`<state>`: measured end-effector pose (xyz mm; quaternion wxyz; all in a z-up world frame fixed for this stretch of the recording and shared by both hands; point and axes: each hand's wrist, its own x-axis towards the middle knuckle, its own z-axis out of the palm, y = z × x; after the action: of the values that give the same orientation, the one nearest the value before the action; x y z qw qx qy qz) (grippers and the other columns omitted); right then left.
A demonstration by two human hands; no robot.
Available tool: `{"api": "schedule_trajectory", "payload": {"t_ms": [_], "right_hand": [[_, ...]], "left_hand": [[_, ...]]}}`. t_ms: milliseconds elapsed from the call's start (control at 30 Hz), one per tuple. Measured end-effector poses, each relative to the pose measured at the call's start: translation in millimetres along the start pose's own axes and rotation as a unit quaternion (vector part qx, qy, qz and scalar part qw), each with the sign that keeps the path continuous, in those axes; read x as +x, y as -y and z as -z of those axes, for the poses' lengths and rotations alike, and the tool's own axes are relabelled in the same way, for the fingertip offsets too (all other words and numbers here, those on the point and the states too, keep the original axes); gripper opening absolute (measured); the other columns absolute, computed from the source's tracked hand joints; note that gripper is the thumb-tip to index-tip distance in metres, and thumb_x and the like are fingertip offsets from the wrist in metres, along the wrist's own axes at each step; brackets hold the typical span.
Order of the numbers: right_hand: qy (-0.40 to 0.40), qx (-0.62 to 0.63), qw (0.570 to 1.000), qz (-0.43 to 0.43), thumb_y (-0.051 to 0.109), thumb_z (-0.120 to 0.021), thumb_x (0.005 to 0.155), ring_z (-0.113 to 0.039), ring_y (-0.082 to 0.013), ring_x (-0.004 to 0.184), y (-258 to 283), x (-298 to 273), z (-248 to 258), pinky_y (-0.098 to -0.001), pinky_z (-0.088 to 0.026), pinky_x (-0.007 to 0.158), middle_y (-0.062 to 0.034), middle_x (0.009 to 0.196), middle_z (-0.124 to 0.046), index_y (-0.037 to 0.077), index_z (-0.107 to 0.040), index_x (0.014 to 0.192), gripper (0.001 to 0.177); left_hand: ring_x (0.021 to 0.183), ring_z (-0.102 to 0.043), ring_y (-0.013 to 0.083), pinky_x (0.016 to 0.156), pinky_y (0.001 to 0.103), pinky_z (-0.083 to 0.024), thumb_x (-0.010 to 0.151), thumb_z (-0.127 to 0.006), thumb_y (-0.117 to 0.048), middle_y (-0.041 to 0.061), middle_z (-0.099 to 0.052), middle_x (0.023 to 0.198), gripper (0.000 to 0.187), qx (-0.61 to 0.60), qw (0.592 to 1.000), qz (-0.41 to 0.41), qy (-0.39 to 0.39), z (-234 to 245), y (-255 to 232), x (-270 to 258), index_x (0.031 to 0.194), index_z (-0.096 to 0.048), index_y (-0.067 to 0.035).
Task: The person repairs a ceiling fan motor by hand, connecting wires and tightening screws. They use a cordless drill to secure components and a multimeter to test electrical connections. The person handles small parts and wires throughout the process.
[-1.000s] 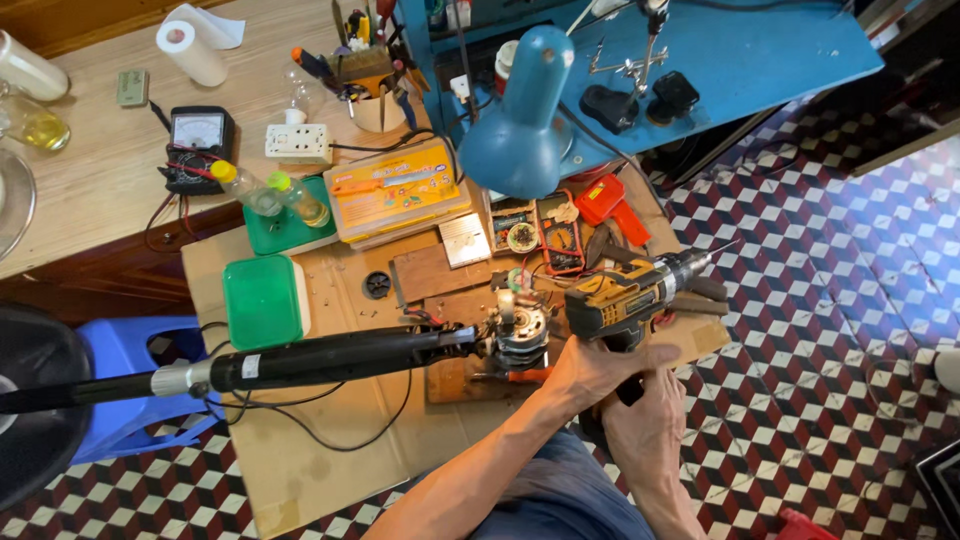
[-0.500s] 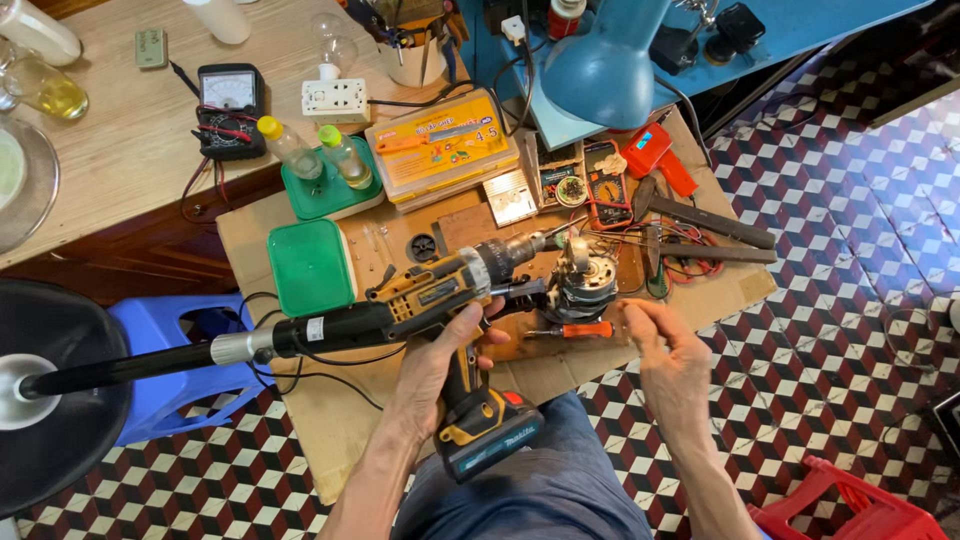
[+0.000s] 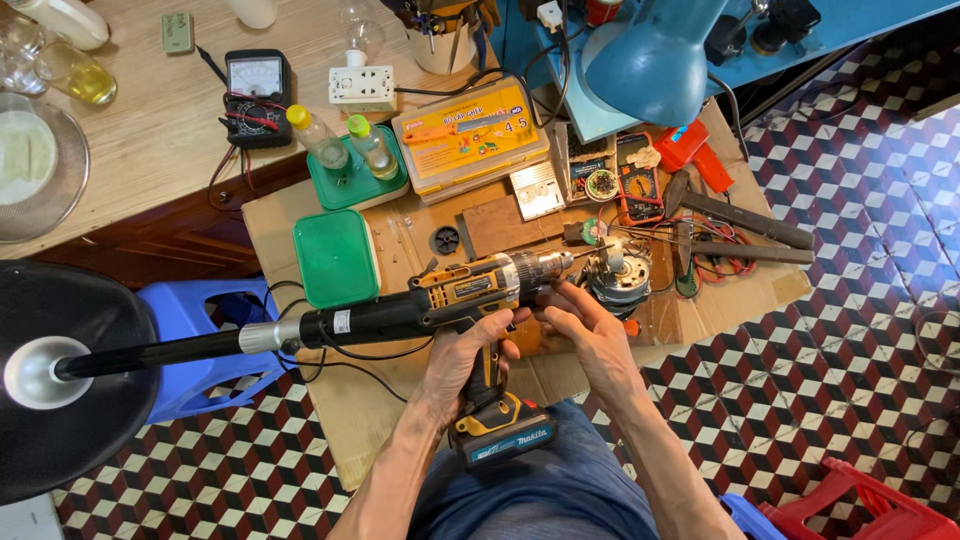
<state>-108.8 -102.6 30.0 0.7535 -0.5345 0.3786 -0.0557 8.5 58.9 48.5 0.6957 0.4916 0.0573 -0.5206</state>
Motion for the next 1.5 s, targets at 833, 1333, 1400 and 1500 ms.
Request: {"api": "schedule_trajectory", "payload": {"t_ms": [833, 1333, 1400, 1500], "right_hand": [[-0.211, -0.383, 0.861, 0.259, 0.017, -0.073, 0.088, -0.053, -0.0364, 0.128, -3, 23, 29, -0.0439, -0.045, 0.108, -0.0233, 0.141, -0.047, 0.000, -0.037, 0.151, 0.074], [-0.284, -0.361, 0.826, 0.326, 0.010, -0.067, 0.098, -0.057, -0.0307, 0.128, 0, 3, 10, -0.0416, -0.047, 0.111, -0.0215, 0.138, -0.055, -0.001, -0.048, 0.145, 0.051], [-0.290, -0.293, 0.872, 0.264, 0.011, -0.065, 0.098, -0.063, -0.0245, 0.116, 0, -4, 2, -0.0367, -0.052, 0.102, -0.0169, 0.126, -0.062, 0.001, -0.053, 0.141, 0.046], [-0.265, -0.170, 0.941, 0.125, 0.015, -0.064, 0.096, -0.069, -0.0154, 0.098, -5, -4, 2, -0.0295, -0.057, 0.089, -0.0082, 0.110, -0.070, 0.002, -0.058, 0.135, 0.041]], "left_hand": [[0.057, -0.063, 0.0089, 0.050, 0.023, -0.055, 0.087, -0.073, -0.042, 0.010, -0.079, 0.105, 0.054, -0.035, 0.993, 0.096, -0.065, 20, -15, -18, 0.122, -0.070, -0.001], [0.056, -0.064, 0.0105, 0.051, 0.025, -0.054, 0.088, -0.069, -0.047, 0.016, -0.078, 0.094, 0.059, 0.048, 0.995, 0.065, -0.065, 36, -7, -8, 0.116, -0.074, 0.004], [0.057, -0.066, 0.0093, 0.052, 0.025, -0.056, 0.087, -0.068, -0.047, 0.012, -0.081, 0.100, 0.059, 0.070, 0.994, 0.049, -0.073, 34, -8, -10, 0.115, -0.073, 0.005], [0.058, -0.066, 0.0085, 0.052, 0.024, -0.057, 0.087, -0.068, -0.046, 0.010, -0.082, 0.103, 0.056, 0.054, 0.994, 0.057, -0.074, 29, -12, -9, 0.116, -0.071, 0.003]]}}
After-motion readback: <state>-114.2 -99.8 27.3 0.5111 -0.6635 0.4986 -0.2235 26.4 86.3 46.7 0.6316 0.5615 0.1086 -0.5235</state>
